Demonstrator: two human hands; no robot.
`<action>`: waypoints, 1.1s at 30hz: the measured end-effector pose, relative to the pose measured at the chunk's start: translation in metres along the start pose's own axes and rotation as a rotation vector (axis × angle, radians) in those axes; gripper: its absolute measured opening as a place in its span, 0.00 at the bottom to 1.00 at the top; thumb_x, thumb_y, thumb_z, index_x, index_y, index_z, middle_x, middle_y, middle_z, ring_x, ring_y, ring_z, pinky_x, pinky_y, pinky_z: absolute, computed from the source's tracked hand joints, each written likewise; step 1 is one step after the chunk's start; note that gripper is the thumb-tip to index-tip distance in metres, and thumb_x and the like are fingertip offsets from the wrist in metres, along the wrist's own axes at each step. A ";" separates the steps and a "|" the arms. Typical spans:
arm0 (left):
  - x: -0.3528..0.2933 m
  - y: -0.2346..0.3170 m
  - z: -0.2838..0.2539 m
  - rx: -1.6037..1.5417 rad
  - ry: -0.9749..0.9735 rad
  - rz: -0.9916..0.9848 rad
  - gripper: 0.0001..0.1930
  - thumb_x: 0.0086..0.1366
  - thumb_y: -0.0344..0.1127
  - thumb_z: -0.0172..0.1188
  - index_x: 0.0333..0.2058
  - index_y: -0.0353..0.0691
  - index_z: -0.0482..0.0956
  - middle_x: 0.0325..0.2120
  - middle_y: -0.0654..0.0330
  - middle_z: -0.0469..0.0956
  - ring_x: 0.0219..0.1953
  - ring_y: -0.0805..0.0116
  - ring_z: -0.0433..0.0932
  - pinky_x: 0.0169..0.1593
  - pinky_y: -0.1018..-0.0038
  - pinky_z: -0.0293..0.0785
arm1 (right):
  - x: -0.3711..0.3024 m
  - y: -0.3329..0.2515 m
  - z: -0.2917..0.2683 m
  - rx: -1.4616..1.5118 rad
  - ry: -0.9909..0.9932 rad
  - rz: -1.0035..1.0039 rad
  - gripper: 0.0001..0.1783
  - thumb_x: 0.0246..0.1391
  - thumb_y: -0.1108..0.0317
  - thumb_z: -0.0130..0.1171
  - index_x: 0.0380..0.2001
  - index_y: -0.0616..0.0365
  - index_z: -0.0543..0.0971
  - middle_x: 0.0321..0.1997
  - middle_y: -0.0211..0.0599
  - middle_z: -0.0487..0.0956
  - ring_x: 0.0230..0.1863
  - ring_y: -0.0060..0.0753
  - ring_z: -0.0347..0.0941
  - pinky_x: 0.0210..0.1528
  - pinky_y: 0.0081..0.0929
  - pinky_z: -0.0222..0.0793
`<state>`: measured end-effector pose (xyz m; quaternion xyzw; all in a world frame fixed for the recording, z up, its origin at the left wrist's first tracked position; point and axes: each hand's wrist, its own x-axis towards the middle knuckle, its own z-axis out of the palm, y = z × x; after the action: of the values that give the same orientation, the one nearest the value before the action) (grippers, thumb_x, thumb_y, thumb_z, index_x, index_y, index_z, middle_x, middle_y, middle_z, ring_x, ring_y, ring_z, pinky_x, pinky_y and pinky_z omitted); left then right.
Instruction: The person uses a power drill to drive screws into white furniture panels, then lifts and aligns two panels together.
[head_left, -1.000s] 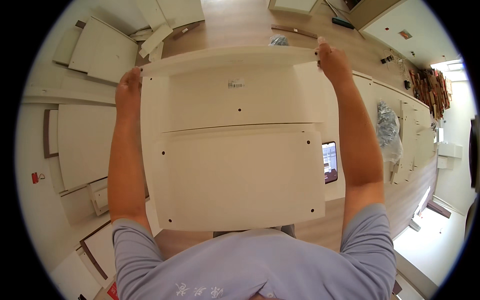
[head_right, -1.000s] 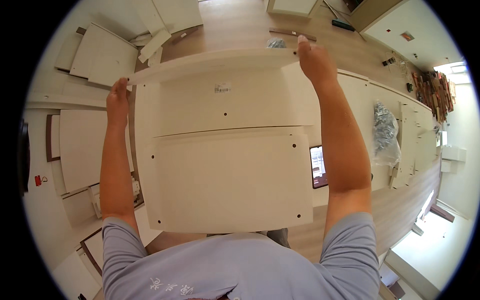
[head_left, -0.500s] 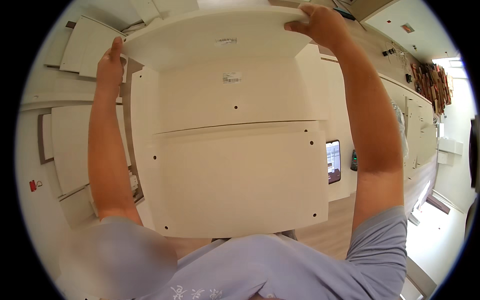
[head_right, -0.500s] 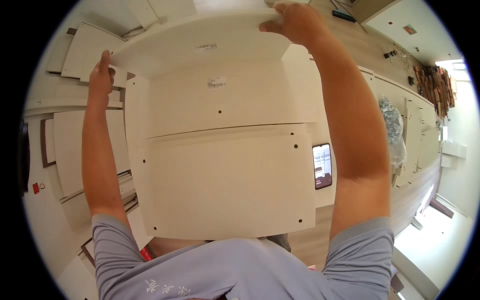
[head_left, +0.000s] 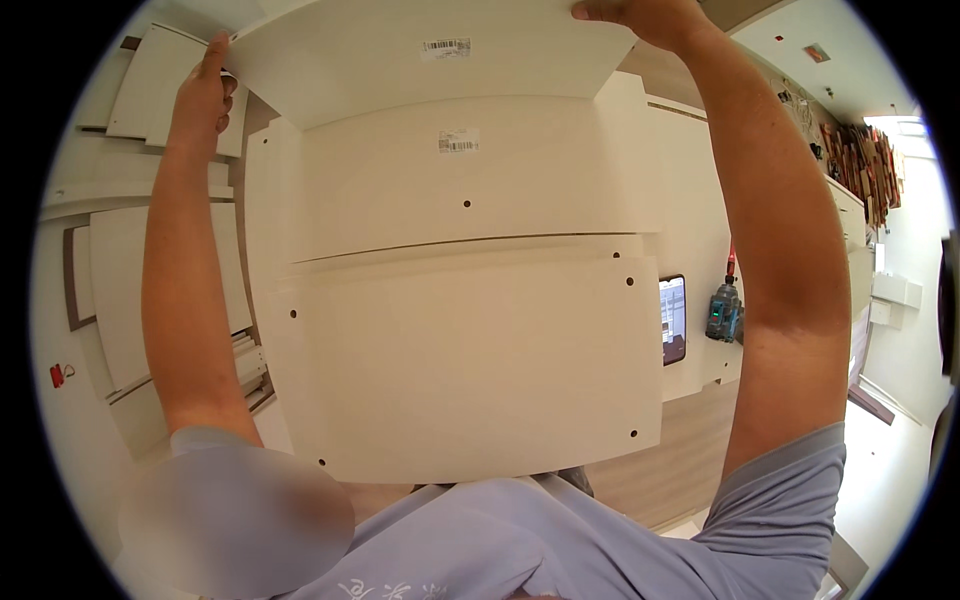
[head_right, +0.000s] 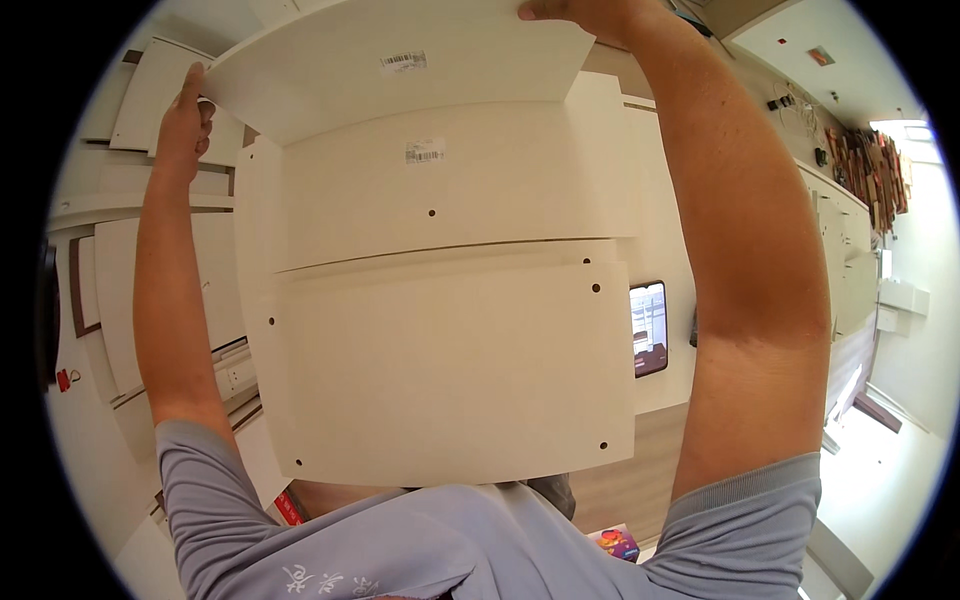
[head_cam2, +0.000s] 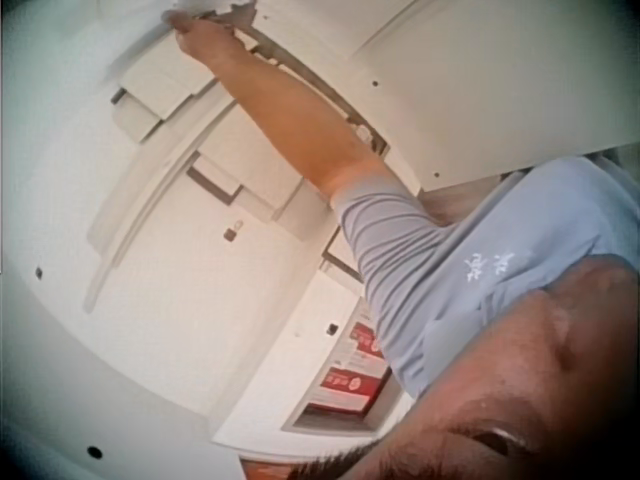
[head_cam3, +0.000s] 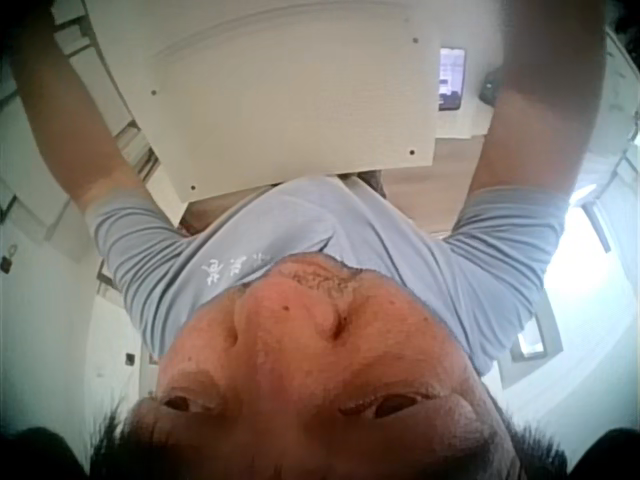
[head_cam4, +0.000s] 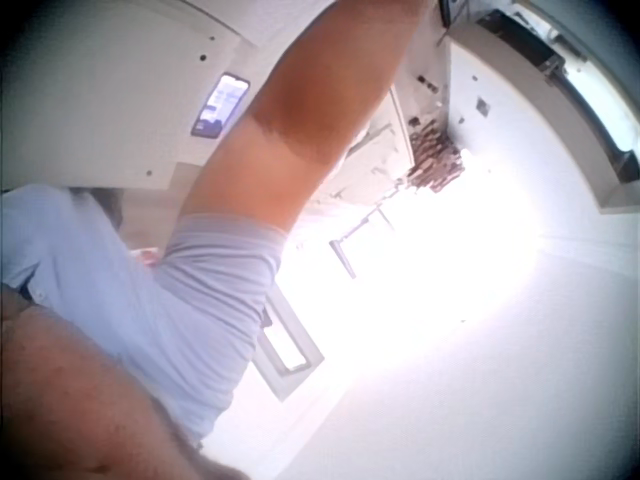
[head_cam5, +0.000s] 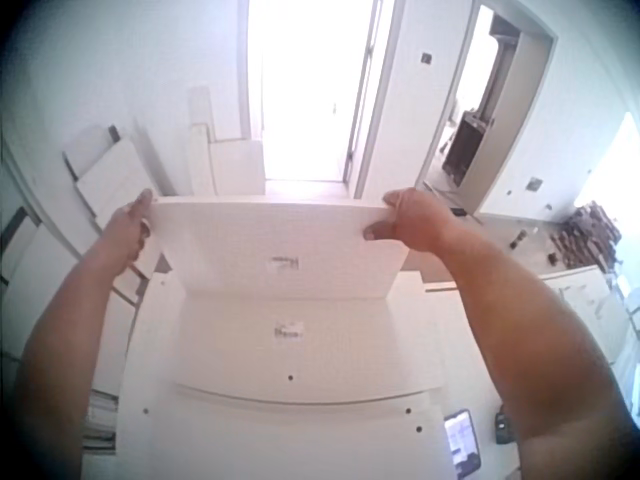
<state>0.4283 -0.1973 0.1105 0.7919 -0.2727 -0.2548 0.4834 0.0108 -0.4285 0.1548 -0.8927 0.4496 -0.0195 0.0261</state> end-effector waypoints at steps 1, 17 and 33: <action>0.001 -0.002 0.000 0.001 0.000 0.001 0.34 0.67 0.69 0.58 0.47 0.40 0.78 0.19 0.74 0.63 0.17 0.84 0.52 0.20 0.82 0.48 | -0.001 -0.001 0.000 0.010 -0.010 0.016 0.39 0.50 0.40 0.71 0.50 0.67 0.82 0.50 0.58 0.84 0.54 0.58 0.80 0.59 0.44 0.73; 0.007 -0.005 0.008 -0.040 0.005 0.011 0.30 0.67 0.68 0.57 0.41 0.43 0.77 0.18 0.75 0.61 0.17 0.85 0.52 0.19 0.82 0.47 | -0.005 -0.005 -0.003 0.118 -0.043 0.101 0.45 0.52 0.47 0.74 0.62 0.72 0.74 0.56 0.61 0.81 0.55 0.53 0.81 0.59 0.39 0.76; 0.013 -0.012 0.010 -0.076 0.026 0.021 0.28 0.68 0.69 0.56 0.39 0.47 0.76 0.17 0.77 0.57 0.16 0.85 0.48 0.18 0.81 0.44 | 0.000 0.000 0.005 -0.014 0.002 0.034 0.50 0.52 0.38 0.71 0.63 0.71 0.73 0.58 0.60 0.80 0.60 0.55 0.78 0.63 0.39 0.72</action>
<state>0.4330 -0.2076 0.0939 0.7734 -0.2649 -0.2496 0.5190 0.0117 -0.4285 0.1499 -0.8850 0.4649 -0.0167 0.0197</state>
